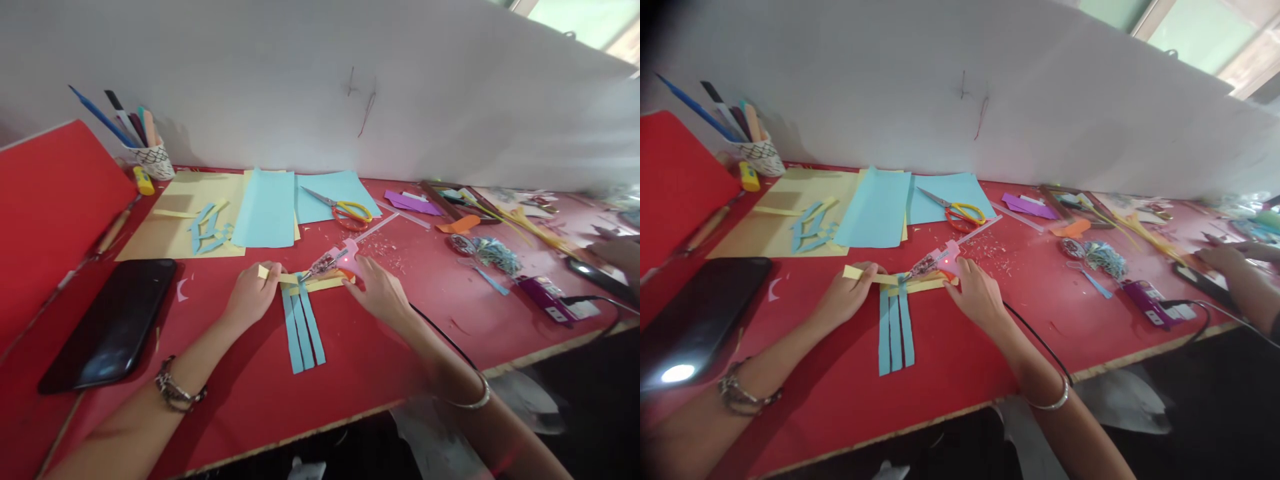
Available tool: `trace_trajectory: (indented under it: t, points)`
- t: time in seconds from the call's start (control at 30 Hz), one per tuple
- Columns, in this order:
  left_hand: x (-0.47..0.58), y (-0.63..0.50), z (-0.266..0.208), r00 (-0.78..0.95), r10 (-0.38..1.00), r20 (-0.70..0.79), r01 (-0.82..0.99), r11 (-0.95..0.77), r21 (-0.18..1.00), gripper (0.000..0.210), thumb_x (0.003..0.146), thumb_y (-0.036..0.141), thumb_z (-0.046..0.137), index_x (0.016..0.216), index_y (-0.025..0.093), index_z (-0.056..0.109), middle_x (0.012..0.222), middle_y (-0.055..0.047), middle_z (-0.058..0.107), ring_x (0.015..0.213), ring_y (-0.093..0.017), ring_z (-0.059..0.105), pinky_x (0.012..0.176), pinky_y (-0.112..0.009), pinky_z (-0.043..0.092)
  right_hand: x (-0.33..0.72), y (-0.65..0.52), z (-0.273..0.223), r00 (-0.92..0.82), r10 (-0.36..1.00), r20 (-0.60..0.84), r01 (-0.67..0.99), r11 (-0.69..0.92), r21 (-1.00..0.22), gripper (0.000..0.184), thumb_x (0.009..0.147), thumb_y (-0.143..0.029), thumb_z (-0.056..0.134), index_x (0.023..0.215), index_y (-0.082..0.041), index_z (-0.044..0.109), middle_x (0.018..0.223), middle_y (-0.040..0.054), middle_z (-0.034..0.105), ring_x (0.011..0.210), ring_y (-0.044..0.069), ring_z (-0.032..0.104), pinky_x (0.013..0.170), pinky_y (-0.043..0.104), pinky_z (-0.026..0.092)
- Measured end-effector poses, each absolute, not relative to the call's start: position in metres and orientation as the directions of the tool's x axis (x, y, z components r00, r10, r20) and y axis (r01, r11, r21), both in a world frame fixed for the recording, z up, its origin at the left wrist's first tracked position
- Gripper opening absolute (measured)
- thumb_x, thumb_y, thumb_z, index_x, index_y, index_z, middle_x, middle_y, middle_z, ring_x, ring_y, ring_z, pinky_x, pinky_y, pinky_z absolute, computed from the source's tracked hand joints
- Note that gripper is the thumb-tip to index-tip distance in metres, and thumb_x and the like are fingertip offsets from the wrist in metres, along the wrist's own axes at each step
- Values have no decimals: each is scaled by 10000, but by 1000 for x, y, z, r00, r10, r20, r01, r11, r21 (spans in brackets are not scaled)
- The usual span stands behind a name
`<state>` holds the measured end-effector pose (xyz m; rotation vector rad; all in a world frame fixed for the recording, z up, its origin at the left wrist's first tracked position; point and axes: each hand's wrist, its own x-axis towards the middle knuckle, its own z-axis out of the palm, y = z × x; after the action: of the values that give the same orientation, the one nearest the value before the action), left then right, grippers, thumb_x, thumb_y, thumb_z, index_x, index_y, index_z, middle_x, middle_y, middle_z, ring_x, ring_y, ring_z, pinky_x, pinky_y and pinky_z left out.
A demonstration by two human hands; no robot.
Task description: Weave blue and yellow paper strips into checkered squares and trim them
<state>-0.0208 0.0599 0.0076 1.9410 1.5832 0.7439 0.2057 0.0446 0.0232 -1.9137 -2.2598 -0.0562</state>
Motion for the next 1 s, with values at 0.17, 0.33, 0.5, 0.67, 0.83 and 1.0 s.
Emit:
trace_trajectory:
  t: [0.17, 0.33, 0.5, 0.67, 0.83, 1.0]
  points:
    - [-21, 60, 6, 166, 981, 103, 702, -191, 686, 473, 852, 415, 196, 781, 194, 608, 792, -65, 659, 782, -223, 603, 712, -341, 455, 205, 43, 26, -150, 979, 136, 985, 160, -68, 318, 829, -302, 430, 1102, -157, 506, 988, 118, 614, 831, 227, 597, 570, 274, 402]
    - [-21, 61, 6, 171, 979, 114, 696, -202, 689, 455, 851, 405, 203, 774, 198, 601, 809, -58, 661, 801, -220, 600, 725, -344, 450, 204, 42, 30, -155, 978, 138, 985, 163, -52, 305, 837, -263, 403, 1108, -171, 507, 978, 116, 621, 821, 224, 594, 541, 268, 379]
    - [-22, 60, 7, 192, 975, 113, 700, -217, 681, 450, 838, 405, 196, 752, 209, 591, 811, -50, 656, 794, -221, 593, 711, -341, 441, 208, 41, 31, -142, 976, 165, 987, 151, -45, 288, 830, -243, 408, 1087, -179, 520, 970, 105, 626, 825, 220, 593, 523, 259, 352]
    - [-21, 60, 8, 184, 979, 86, 713, -194, 674, 455, 824, 423, 186, 763, 209, 583, 817, -58, 641, 810, -230, 582, 721, -347, 434, 213, 39, 35, -99, 986, 134, 993, 107, -53, 297, 829, -236, 408, 1096, -157, 514, 994, 119, 617, 850, 232, 591, 528, 266, 355]
    - [-20, 61, 9, 186, 980, 74, 713, -186, 676, 464, 817, 431, 181, 770, 205, 584, 815, -60, 635, 808, -230, 578, 724, -348, 434, 220, 39, 38, -74, 990, 120, 995, 82, -55, 292, 846, -271, 394, 1088, -150, 504, 984, 122, 619, 829, 234, 594, 513, 266, 343]
    - [-21, 61, 7, 184, 979, 87, 712, -194, 675, 456, 818, 433, 187, 781, 202, 579, 817, -56, 635, 801, -222, 578, 727, -343, 436, 228, 39, 37, -66, 986, 153, 997, 73, -38, 267, 844, -252, 401, 1074, -160, 502, 982, 120, 627, 846, 232, 597, 514, 259, 346]
